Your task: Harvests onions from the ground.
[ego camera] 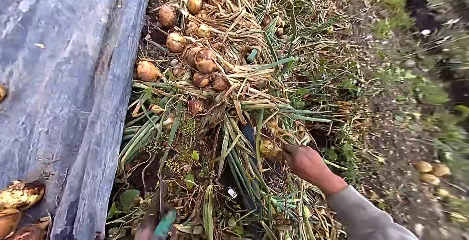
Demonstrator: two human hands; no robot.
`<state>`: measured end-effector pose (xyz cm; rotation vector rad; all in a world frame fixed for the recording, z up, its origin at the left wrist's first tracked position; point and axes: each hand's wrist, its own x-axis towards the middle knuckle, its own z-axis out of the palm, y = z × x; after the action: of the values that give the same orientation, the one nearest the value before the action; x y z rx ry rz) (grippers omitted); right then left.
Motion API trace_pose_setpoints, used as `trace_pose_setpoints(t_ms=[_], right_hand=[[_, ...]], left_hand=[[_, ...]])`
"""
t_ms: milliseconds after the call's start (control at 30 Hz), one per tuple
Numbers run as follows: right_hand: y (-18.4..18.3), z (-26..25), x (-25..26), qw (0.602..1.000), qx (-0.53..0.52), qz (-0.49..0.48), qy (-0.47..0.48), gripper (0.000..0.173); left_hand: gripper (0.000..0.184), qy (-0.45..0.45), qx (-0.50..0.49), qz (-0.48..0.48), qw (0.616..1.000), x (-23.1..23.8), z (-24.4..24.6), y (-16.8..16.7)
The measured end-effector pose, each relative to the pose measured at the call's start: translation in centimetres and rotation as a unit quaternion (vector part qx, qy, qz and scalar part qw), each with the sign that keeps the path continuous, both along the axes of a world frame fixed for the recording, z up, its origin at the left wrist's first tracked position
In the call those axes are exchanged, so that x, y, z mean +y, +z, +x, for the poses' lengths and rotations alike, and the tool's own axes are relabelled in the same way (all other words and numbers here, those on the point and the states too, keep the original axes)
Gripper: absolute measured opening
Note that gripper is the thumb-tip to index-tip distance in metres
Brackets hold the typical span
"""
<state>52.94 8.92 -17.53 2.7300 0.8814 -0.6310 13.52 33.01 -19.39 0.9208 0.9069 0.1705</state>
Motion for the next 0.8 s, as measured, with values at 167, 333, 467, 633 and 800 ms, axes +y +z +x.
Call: trace_pose_setpoints(t_ms=[167, 333, 467, 633, 800], right_hand=[[12.6, -10.4, 5.0, 0.941, 0.105, 0.319, -0.045, 0.046], [20.7, -15.7, 13.6, 0.859, 0.337, 0.373, 0.100, 0.048], [27.6, -17.2, 18.5, 0.884, 0.166, 0.353, 0.259, 0.054], [32.9, -20.7, 21.7, 0.827, -0.188, 0.371, 0.378, 0.035], [32.1, -22.5, 23.2, 0.851, -0.147, 0.264, 0.429, 0.018]], left_hand=[[0.041, -0.127, -0.058, 0.124, 0.982, 1.8, 3.9, 6.5], [0.049, -0.007, -0.199, 0.193, 0.961, 4.3, 3.1, 15.0], [0.043, 0.076, -0.202, 0.183, 0.959, 7.2, 1.0, 19.4], [0.060, 0.142, -0.176, 0.223, 0.948, 8.7, 1.8, 20.7], [0.052, 0.091, -0.245, 0.282, 0.923, 8.7, 4.3, 23.1]])
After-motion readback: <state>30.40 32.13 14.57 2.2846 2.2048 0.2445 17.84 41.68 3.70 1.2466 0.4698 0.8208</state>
